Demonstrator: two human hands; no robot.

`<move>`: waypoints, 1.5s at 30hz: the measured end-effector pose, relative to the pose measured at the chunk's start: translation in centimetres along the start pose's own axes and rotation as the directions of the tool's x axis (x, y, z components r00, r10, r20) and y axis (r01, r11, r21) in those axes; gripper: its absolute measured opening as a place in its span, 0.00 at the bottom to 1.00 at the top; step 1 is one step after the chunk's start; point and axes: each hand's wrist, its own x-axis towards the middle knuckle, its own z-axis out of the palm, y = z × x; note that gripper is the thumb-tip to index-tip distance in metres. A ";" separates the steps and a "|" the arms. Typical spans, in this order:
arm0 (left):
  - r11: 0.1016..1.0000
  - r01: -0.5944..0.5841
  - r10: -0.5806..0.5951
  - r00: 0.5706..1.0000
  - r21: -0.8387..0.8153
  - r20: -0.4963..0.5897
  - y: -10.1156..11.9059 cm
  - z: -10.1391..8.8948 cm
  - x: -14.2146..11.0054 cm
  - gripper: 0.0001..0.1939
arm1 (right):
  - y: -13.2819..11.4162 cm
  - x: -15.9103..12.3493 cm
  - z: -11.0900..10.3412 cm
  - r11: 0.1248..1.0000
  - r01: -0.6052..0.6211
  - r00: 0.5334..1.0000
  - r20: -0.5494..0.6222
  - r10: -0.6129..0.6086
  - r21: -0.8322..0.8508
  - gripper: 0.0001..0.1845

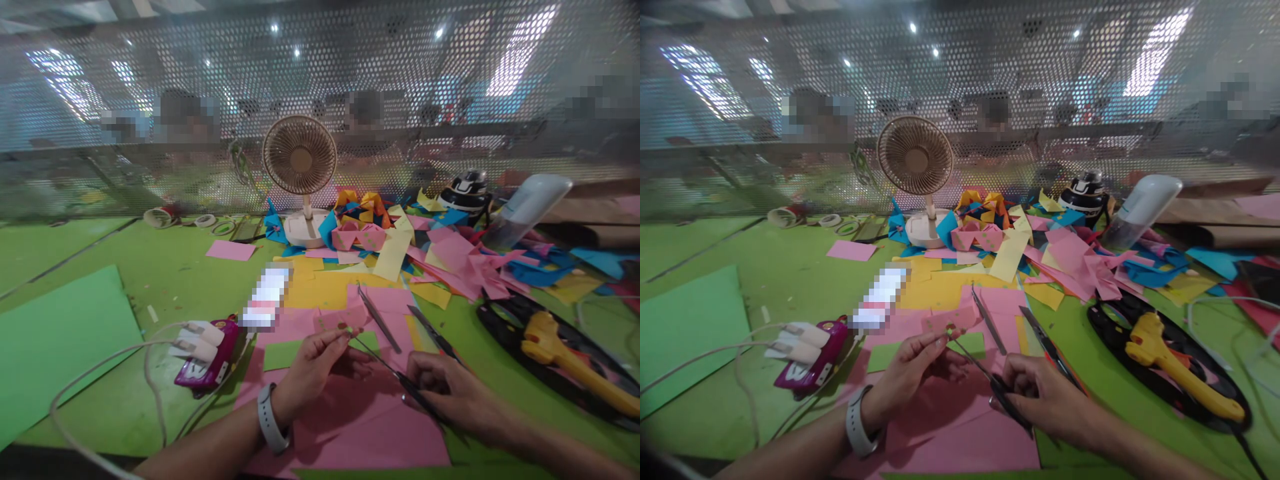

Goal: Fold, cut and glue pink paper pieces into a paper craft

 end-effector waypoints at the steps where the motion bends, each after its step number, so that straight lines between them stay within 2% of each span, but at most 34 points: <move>1: 1.000 0.000 0.000 1.000 0.000 0.002 0.0 0.0 0.0 0.17 | 0.0 0.0 0.0 1.000 0.000 1.000 0.002 0.000 0.001 0.16; 45: 1.000 0.010 -0.010 1.000 0.005 0.018 0.1 0.0 0.2 0.15 | 0.1 0.2 0.0 1.000 -0.010 1.000 -0.003 0.010 -0.009 0.15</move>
